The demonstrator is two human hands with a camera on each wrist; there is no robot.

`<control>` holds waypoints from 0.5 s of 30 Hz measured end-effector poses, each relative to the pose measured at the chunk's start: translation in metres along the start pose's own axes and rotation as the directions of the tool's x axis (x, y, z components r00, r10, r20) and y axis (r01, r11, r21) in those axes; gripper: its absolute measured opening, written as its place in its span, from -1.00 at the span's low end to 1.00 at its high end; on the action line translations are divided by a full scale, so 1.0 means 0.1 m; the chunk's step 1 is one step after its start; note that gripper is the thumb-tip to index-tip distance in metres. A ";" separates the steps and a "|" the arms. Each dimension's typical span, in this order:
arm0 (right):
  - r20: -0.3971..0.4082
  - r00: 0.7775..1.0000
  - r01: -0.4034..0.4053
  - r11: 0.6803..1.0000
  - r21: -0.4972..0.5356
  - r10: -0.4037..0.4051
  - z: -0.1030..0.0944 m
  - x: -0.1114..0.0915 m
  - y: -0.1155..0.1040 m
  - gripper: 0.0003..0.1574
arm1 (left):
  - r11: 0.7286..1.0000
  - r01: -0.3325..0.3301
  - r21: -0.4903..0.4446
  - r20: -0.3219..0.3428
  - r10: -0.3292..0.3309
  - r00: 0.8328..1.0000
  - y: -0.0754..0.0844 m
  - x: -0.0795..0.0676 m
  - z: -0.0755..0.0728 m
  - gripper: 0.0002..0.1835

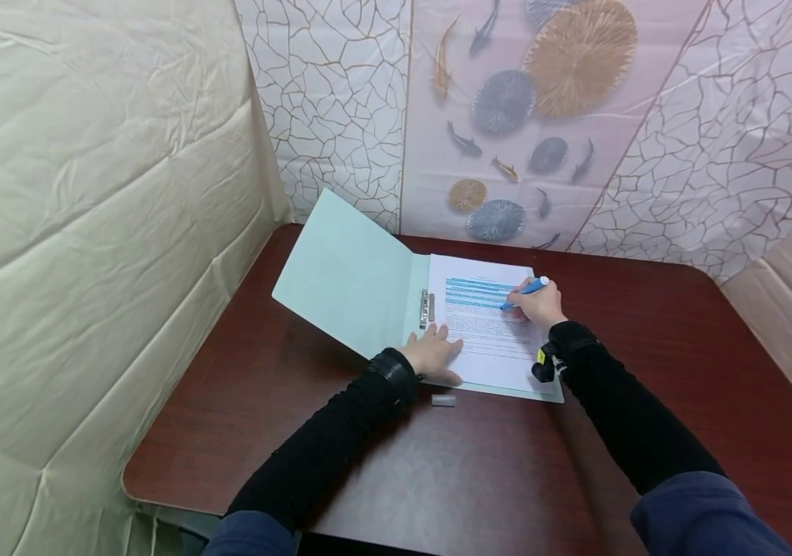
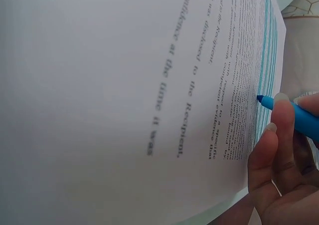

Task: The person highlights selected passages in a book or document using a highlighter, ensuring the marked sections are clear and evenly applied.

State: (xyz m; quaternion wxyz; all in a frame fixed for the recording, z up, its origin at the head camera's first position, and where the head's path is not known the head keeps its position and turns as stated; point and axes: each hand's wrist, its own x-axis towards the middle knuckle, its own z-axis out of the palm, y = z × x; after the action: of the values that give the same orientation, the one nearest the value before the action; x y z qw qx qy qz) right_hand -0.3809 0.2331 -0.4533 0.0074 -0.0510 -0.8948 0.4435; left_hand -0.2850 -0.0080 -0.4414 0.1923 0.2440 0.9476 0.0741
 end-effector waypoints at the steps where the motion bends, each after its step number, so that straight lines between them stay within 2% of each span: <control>1: -0.003 1.000 -0.001 1.000 -0.001 0.001 0.00 0.00 0.00 -0.79 | 1.000 0.001 0.002 0.001 -0.001 1.000 0.00 0.00 0.00 -0.16; 15: -0.016 1.000 -0.006 1.000 -0.025 0.005 -0.02 -0.01 0.00 -0.78 | 1.000 0.012 -0.005 0.000 -0.012 1.000 0.00 0.01 0.00 -0.16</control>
State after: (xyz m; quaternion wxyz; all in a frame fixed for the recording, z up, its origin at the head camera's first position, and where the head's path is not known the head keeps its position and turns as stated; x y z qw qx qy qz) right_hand -0.3794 0.2351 -0.4521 0.0128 -0.0572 -0.9001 0.4318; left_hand -0.2856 -0.0075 -0.4421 0.1934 0.2377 0.9489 0.0750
